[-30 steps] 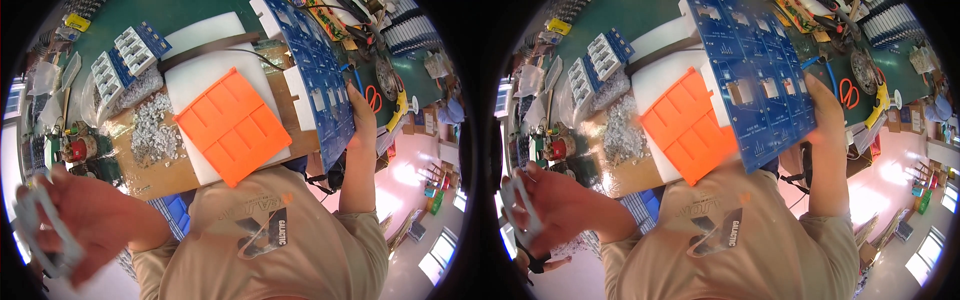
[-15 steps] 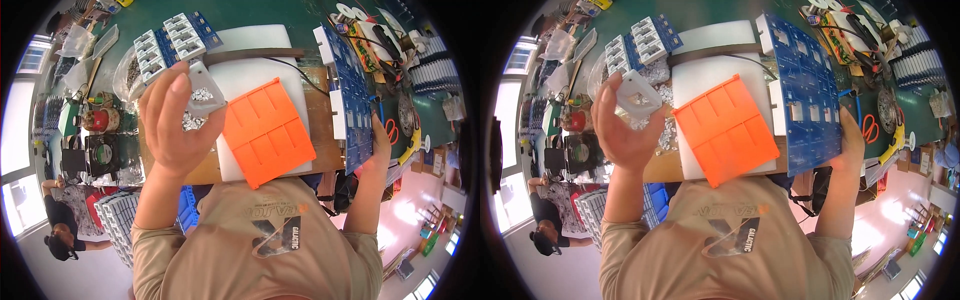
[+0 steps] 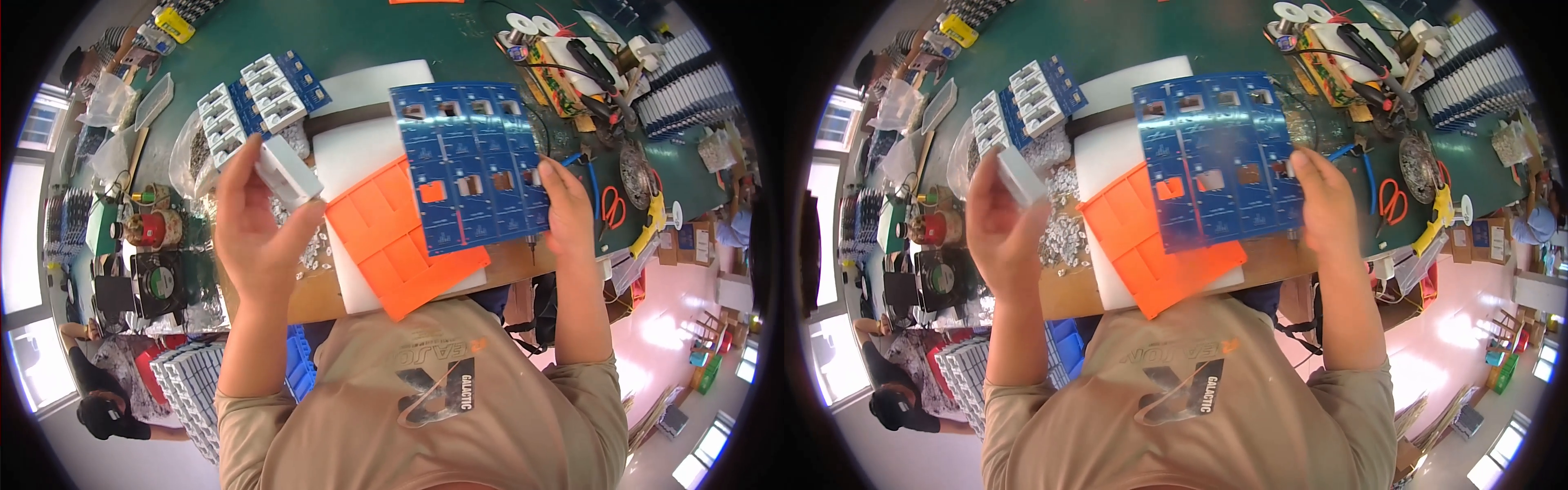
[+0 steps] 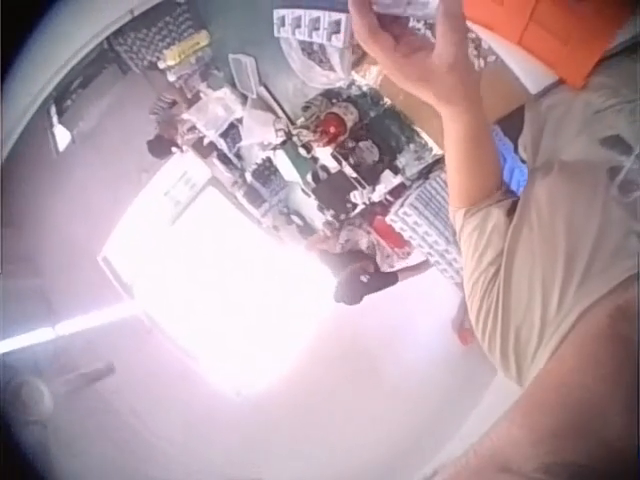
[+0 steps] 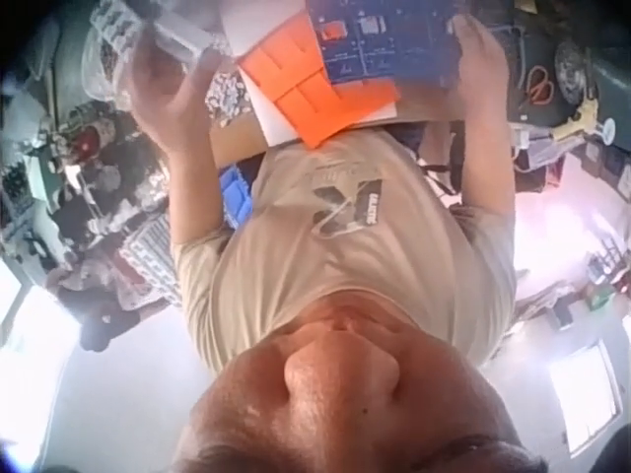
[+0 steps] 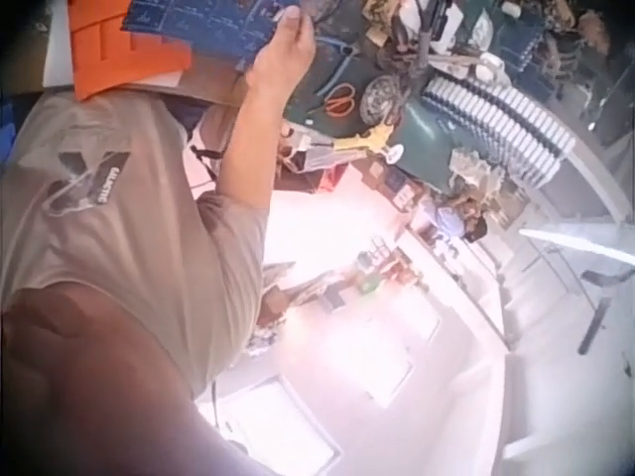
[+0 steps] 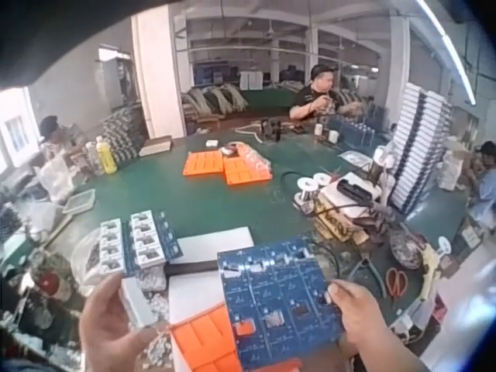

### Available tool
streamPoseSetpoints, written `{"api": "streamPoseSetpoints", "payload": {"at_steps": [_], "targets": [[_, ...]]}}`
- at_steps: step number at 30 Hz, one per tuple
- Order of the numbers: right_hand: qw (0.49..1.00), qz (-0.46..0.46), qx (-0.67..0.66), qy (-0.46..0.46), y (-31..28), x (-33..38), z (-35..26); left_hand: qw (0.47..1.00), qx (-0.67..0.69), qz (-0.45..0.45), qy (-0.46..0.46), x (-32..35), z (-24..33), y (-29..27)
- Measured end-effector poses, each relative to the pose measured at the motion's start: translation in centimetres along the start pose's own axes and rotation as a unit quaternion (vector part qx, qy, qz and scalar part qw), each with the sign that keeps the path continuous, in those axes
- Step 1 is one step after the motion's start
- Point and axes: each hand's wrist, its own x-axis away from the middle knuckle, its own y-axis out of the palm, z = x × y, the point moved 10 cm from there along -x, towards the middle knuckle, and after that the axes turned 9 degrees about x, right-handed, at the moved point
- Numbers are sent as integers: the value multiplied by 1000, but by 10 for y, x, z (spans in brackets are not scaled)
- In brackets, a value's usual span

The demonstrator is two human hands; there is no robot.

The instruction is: The person assembles LED components onto a circuit board, securing them with screws using an electric screwdriver.

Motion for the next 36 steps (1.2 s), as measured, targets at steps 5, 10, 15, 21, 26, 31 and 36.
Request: {"api": "streamPoseSetpoints", "payload": {"at_steps": [5, 10, 15, 21, 26, 31, 36], "targets": [[997, -15, 75, -15, 39, -7, -5, 933, 272, -76, -224, 21, -53, 23], [993, -39, 102, -38, 70, -11, 0, 945, 250, -89, -189, 38, -54, 29], [986, -44, 158, -13, 80, -2, 0, 973, -147, -165, 67, 41, -12, 46], [971, -43, 231, -44, 78, 0, 8, 964, -183, -182, 62, 38, -4, 49], [923, -48, 358, -135, 80, 5, 4, 946, -244, -209, 46, 35, 8, 52], [834, -11, 511, -209, 83, 38, -46, 858, -394, -263, 197, 26, 47, 60], [910, -92, 328, -235, 105, 62, -70, 880, -275, -369, 117, 21, 62, 75]]}}
